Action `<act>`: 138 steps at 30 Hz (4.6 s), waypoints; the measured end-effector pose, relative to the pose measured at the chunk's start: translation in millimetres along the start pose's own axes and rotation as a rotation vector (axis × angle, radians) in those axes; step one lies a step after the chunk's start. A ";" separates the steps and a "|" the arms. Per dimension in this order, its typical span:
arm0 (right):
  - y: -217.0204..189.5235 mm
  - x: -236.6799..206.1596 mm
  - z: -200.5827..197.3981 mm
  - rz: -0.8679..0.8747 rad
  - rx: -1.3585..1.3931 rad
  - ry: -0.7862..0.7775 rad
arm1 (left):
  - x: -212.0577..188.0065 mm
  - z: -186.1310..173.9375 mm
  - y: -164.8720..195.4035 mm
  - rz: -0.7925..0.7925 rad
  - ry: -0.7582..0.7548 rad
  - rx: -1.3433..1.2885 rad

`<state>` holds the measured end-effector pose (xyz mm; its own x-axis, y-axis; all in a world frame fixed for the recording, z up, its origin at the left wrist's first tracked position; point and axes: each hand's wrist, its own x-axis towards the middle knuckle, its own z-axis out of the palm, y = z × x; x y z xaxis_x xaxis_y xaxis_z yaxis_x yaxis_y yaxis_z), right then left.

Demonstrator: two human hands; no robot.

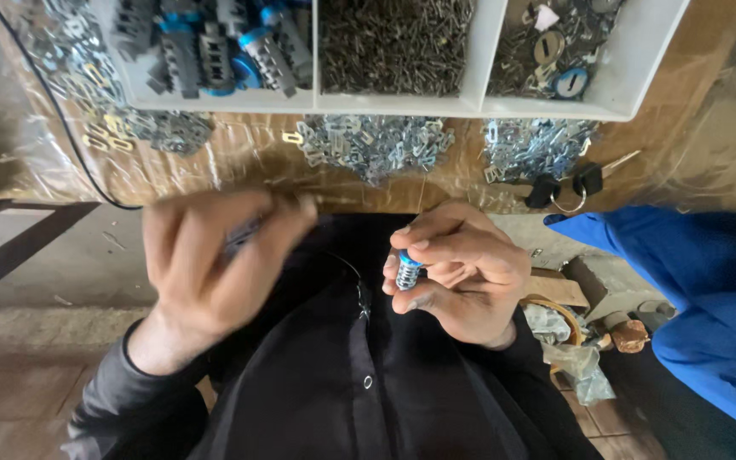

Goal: The person sits at a workbench assembling lock cylinders. They pick small key pins and springs from a compartment tray, insert them into a lock core held in their hands, and place finished cylinders with a pile of completed locks on the table.

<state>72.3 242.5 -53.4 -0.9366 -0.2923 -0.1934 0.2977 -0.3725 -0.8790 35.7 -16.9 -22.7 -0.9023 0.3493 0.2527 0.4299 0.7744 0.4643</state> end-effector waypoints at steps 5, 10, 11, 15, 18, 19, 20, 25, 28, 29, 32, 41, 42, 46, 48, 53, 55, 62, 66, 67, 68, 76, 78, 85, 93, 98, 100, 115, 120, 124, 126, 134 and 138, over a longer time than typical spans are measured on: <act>-3.9 -4.3 -9.8 -0.078 0.055 0.041 | 4.3 -12.3 14.5 -0.159 0.028 -0.077; -8.1 -6.8 -18.5 -0.061 0.014 0.080 | -14.4 -9.4 18.6 -0.110 -0.263 -0.371; -7.8 -6.7 -19.5 -0.063 0.011 0.080 | -20.4 -1.9 17.1 -0.128 -0.347 -0.343; -6.6 -6.0 -21.2 -0.097 -0.003 0.060 | -43.7 16.8 6.0 -0.162 -0.363 -0.368; -7.3 -5.9 -20.9 -0.130 -0.043 0.027 | -53.3 14.7 -12.0 -0.244 -0.508 -0.859; -7.4 -5.9 -20.6 -0.153 -0.033 0.013 | -55.4 11.8 -19.7 -0.336 -0.584 -0.876; -7.5 -6.4 -19.7 -0.173 -0.022 0.007 | -56.6 9.8 -27.3 -0.427 -0.668 -0.896; -3.6 -7.9 -12.2 -0.109 -0.064 0.072 | -50.7 53.4 -35.3 -0.331 -0.383 -0.236; -4.5 -7.4 -7.4 -0.105 -0.098 0.017 | -40.9 92.9 -35.5 -0.236 -0.278 -0.333; -5.8 -6.3 -6.6 -0.132 -0.118 -0.009 | -40.2 97.7 -36.7 -0.184 -0.258 -0.260; -11.2 -2.8 -4.5 -0.185 -0.095 -0.048 | -41.0 101.5 -44.7 -0.025 -0.210 -0.045; -2.2 7.4 18.7 -0.035 -0.045 0.004 | -62.1 51.1 -55.4 -0.583 -0.299 -0.229; -2.6 9.4 20.0 -0.030 -0.037 -0.004 | -63.4 33.4 -47.3 -0.611 -0.353 -0.182; -6.8 15.3 23.3 0.037 0.003 0.003 | -62.5 -31.3 -6.9 -0.572 -0.189 -0.376; -7.6 16.2 23.7 0.061 -0.009 -0.006 | -52.2 -38.0 5.9 -0.463 -0.078 -0.430; -10.0 9.2 15.9 0.006 -0.080 -0.023 | -2.1 -16.6 30.0 -0.182 -0.039 -0.479; -13.4 4.3 9.3 0.007 -0.096 0.012 | 17.7 -7.9 38.3 -0.154 -0.034 -0.706; -16.8 -2.3 -1.7 -0.051 -0.193 0.039 | 33.4 11.4 48.4 -0.059 0.021 -0.594; -15.0 7.0 12.4 -0.002 -0.176 0.037 | 21.7 1.7 30.8 0.113 0.082 -0.410; -13.9 11.4 17.3 -0.025 -0.240 0.019 | 18.9 -3.8 23.3 0.230 0.107 -0.276; -12.6 16.9 21.7 -0.039 -0.267 -0.039 | 15.2 -11.9 16.4 0.153 0.048 -0.388; 3.9 42.5 52.0 0.040 -0.049 -0.246 | -20.3 -38.2 -6.2 -0.443 -0.139 -0.724; 5.2 39.2 55.8 0.112 0.089 -0.135 | -23.5 -28.9 -6.2 -0.301 -0.070 -0.117; 2.2 32.6 48.9 0.006 0.075 -0.160 | -18.3 -29.3 -25.5 -0.088 -0.053 0.040; -1.7 19.7 24.0 0.085 0.081 -0.105 | -1.8 -20.1 -6.2 0.049 -0.149 -0.199; -6.7 1.8 5.4 -0.074 0.139 -0.056 | 20.9 -17.9 23.1 -0.187 -0.155 -0.247; -10.4 -6.6 -3.5 -0.071 0.157 -0.010 | 26.2 -11.1 26.2 -0.027 -0.139 -0.054; -11.7 -19.2 -19.3 -0.002 0.056 0.006 | 40.7 11.7 39.7 0.173 -0.154 -0.653; -4.5 -12.6 -27.0 0.028 -0.093 -0.157 | 18.4 21.5 38.3 -0.350 -0.386 -1.185; -3.4 -16.8 -26.7 -0.075 -0.055 -0.109 | 23.3 20.3 44.9 -0.503 -0.450 -1.352; -6.9 -23.9 -26.0 -0.064 0.014 0.007 | 31.6 19.9 50.7 -0.309 -0.409 -1.017; -26.7 -45.7 -43.0 -0.081 0.087 0.159 | 50.4 61.2 52.1 0.300 -0.036 0.122; -21.3 -40.3 -43.2 -0.050 0.096 0.152 | 43.7 60.2 43.4 0.341 -0.043 -0.051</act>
<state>95.7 300.3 -45.8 -0.9656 -0.1379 -0.2203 0.2595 -0.4680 -0.8447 13.0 63.8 -42.6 -0.7065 0.6063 0.3650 0.7070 0.5822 0.4014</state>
